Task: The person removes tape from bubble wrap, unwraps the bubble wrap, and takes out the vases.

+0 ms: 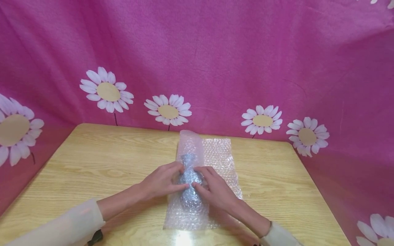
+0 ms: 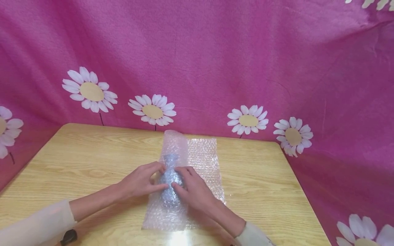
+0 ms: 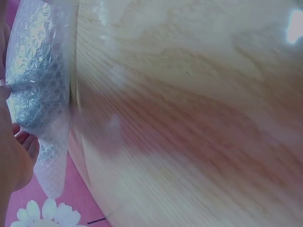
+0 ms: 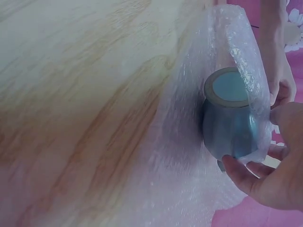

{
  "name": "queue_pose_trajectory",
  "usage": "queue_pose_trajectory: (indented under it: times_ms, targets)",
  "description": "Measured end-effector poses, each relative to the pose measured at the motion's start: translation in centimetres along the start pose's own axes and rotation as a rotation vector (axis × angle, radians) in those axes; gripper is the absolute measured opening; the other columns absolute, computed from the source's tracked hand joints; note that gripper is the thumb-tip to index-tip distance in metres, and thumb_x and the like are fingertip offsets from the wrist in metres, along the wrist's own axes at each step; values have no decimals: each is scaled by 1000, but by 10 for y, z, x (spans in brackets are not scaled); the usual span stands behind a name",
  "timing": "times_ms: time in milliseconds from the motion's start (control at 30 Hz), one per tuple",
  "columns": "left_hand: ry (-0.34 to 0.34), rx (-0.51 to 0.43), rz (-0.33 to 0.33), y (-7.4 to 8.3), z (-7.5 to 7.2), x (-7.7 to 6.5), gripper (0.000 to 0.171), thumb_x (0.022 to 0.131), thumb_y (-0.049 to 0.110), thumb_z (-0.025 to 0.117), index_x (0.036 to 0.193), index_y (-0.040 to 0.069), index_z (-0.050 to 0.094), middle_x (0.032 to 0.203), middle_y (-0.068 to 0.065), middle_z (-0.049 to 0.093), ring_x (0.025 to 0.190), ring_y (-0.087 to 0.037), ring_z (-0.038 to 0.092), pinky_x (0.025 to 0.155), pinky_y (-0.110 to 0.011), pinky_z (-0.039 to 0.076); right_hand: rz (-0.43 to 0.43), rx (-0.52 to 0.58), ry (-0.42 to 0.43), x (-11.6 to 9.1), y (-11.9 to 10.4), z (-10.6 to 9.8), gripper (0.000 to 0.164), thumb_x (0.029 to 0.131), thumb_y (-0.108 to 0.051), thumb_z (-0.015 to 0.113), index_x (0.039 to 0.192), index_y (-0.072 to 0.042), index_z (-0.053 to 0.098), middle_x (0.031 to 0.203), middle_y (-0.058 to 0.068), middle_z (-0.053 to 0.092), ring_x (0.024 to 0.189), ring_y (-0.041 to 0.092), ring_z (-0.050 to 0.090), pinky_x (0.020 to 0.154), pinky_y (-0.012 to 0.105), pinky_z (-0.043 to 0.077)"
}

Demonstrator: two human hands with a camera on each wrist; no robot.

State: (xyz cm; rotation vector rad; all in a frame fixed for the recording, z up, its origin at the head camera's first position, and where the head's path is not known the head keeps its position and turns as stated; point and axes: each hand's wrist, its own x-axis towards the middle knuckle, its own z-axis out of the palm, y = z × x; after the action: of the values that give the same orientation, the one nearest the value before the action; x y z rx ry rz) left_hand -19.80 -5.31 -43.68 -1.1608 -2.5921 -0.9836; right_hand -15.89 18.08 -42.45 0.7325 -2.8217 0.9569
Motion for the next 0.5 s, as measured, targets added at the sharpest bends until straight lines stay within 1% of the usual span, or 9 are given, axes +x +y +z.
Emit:
queue_pose_trajectory:
  times_ms: [67,167,300,433,500]
  targets:
    - [-6,-15,-12,-2,-1,-2,39,85,42,78,106,14,61,102,5,64,71,-9,58,65,-20,52,-18,-31,-2,3,-2,1,48,96,-33,67,140,-17,54,131,6,56,98,14,60,84,35,54]
    - [-13,-30,-27,-5,-4,-5,39,85,41,79,107,15,61,104,5,64,72,-9,59,67,-22,53,-49,-85,0,7,-6,2,48,95,-35,69,137,-16,56,129,8,58,105,17,59,90,38,53]
    - [-18,-25,-53,-8,-7,-10,40,85,44,78,109,17,61,105,7,64,82,-10,60,73,-25,53,-81,-141,0,11,-11,5,49,93,-37,70,135,-15,58,127,8,59,112,22,58,94,40,51]
    - [-20,-30,-66,-9,-8,-14,40,85,42,79,111,17,62,108,6,66,94,-10,61,80,-28,54,-90,-164,-1,13,-15,6,49,92,-38,71,134,-15,59,126,8,59,111,23,58,93,41,51]
    - [-17,-31,-62,-10,-8,-15,40,85,42,79,111,16,63,110,5,66,97,-11,62,82,-29,55,-86,-163,2,13,-15,6,47,93,-37,69,134,-16,59,126,8,59,111,23,57,93,42,51]
